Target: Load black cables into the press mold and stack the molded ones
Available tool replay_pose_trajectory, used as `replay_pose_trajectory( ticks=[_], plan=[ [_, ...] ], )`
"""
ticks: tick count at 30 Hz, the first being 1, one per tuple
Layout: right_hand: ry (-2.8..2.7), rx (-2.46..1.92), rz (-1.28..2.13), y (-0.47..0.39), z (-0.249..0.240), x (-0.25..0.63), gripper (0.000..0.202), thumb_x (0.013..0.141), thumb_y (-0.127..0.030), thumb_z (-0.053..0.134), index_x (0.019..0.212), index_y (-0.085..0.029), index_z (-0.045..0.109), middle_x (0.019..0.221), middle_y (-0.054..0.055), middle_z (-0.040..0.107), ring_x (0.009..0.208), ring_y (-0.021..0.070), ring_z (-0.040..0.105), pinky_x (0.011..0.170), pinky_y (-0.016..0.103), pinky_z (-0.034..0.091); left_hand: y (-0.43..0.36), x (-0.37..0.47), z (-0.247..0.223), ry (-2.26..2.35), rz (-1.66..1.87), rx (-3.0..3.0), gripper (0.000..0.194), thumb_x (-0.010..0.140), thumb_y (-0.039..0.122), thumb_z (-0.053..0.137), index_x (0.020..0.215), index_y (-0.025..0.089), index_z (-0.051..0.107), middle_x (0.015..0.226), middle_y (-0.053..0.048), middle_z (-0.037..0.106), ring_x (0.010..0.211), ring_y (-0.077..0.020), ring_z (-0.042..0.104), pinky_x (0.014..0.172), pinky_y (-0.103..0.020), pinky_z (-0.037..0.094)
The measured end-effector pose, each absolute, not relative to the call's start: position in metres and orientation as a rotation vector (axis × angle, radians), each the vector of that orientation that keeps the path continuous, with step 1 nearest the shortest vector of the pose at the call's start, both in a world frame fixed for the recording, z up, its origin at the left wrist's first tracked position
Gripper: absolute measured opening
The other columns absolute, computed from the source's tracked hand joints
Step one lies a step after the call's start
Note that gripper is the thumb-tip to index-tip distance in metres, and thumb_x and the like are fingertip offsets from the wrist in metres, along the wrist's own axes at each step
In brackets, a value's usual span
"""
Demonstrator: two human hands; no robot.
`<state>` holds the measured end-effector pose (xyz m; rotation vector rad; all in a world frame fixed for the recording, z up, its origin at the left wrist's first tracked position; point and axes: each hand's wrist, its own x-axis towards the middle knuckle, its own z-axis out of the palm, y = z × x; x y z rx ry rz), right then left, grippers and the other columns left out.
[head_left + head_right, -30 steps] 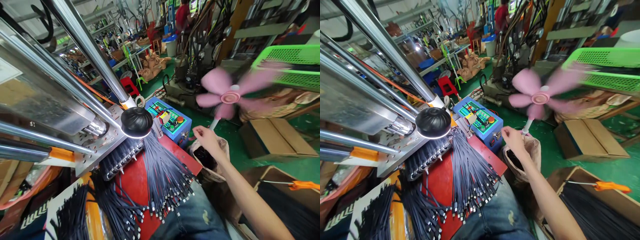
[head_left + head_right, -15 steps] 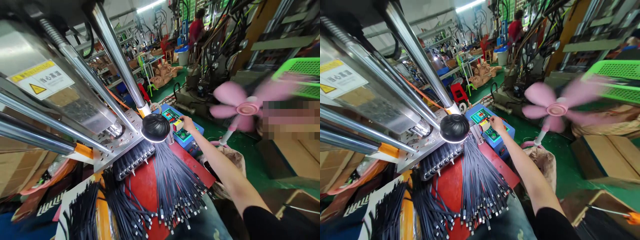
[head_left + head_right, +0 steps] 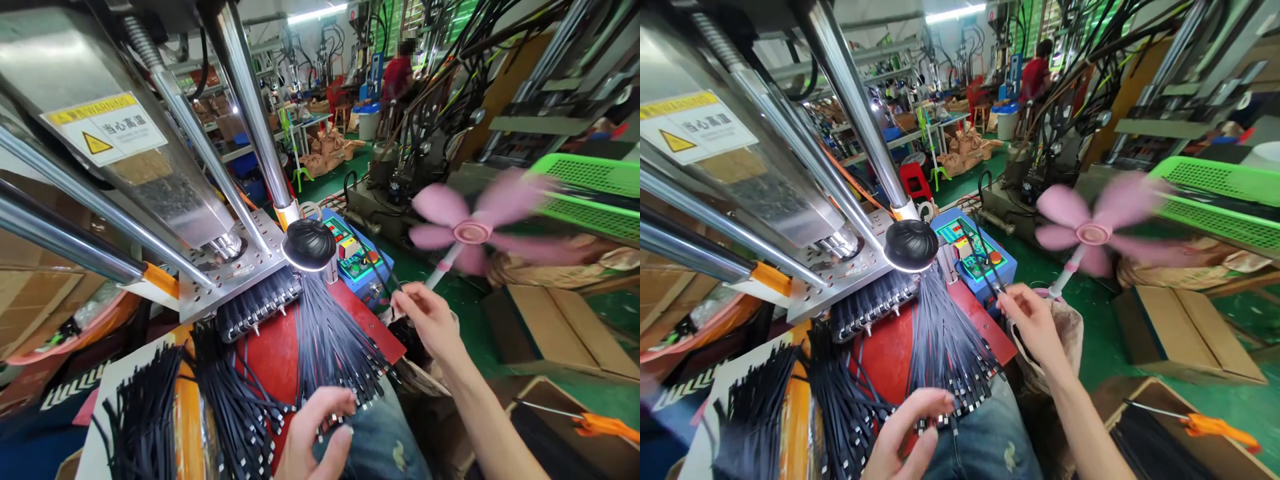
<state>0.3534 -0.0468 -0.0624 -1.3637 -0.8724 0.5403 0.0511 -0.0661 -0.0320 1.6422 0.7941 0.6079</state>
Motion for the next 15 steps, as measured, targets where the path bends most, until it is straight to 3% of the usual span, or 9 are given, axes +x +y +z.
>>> replay_pose_trajectory(
  ticks=[4, 8, 11, 13, 15],
  plan=[
    [-1.059, -1.396, 0.751, -0.121, -0.046, 0.312, 0.043, 0.097, -0.061, 0.074, 0.078, -0.023, 0.072, 0.072, 0.002, 0.068, 0.066, 0.0178, 0.062, 0.061, 0.028, 0.051, -0.048, 0.110, -0.030, 0.750, 0.641, 1.341, 0.071, 0.096, 0.074, 0.071, 0.140, 0.018, 0.073, 0.145, -0.018, 0.071, 0.133, -0.0345, 0.068, 0.117, -0.043, 0.054],
    [-1.410, -1.430, 0.910, -0.139, -0.036, 0.322, 0.038, 0.101, -0.059, 0.070, 0.089, -0.024, 0.080, 0.084, 0.004, 0.078, 0.080, 0.0216, 0.072, 0.075, 0.031, 0.056, -0.055, 0.135, -0.019, 0.753, 0.691, 1.192, 0.063, 0.097, 0.075, 0.068, 0.103, 0.015, 0.084, 0.118, -0.016, 0.081, 0.111, -0.0297, 0.075, 0.103, -0.038, 0.059],
    [-1.496, -1.555, 0.781, -0.093, -0.044, 0.361, 0.046, 0.107, -0.057, 0.056, 0.084, -0.023, 0.076, 0.082, 0.005, 0.079, 0.077, 0.0226, 0.073, 0.074, 0.032, 0.058, -0.068, 0.120, -0.016, 0.819, 0.682, 1.208, 0.066, 0.102, 0.075, 0.060, 0.092, 0.015, 0.085, 0.093, -0.012, 0.082, 0.089, -0.0236, 0.073, 0.090, -0.032, 0.058],
    [-1.412, -1.804, 0.489, -0.038, -0.056, 0.387, 0.041, 0.108, -0.046, 0.050, 0.087, -0.022, 0.075, 0.086, 0.007, 0.080, 0.080, 0.0243, 0.075, 0.077, 0.034, 0.061, -0.074, 0.103, -0.015, 0.841, 0.640, 1.183, 0.069, 0.101, 0.077, 0.060, 0.090, 0.014, 0.085, 0.080, -0.010, 0.080, 0.081, -0.0217, 0.071, 0.085, -0.030, 0.056],
    [-1.392, -1.893, 0.395, 0.026, -0.072, 0.405, 0.028, 0.103, -0.034, 0.055, 0.101, -0.019, 0.079, 0.103, 0.013, 0.082, 0.096, 0.0284, 0.077, 0.094, 0.041, 0.060, -0.079, 0.089, -0.012, 0.839, 0.579, 1.092, 0.072, 0.094, 0.082, 0.067, 0.088, 0.012, 0.085, 0.071, -0.009, 0.076, 0.070, -0.0193, 0.068, 0.074, -0.029, 0.055]
  ],
)
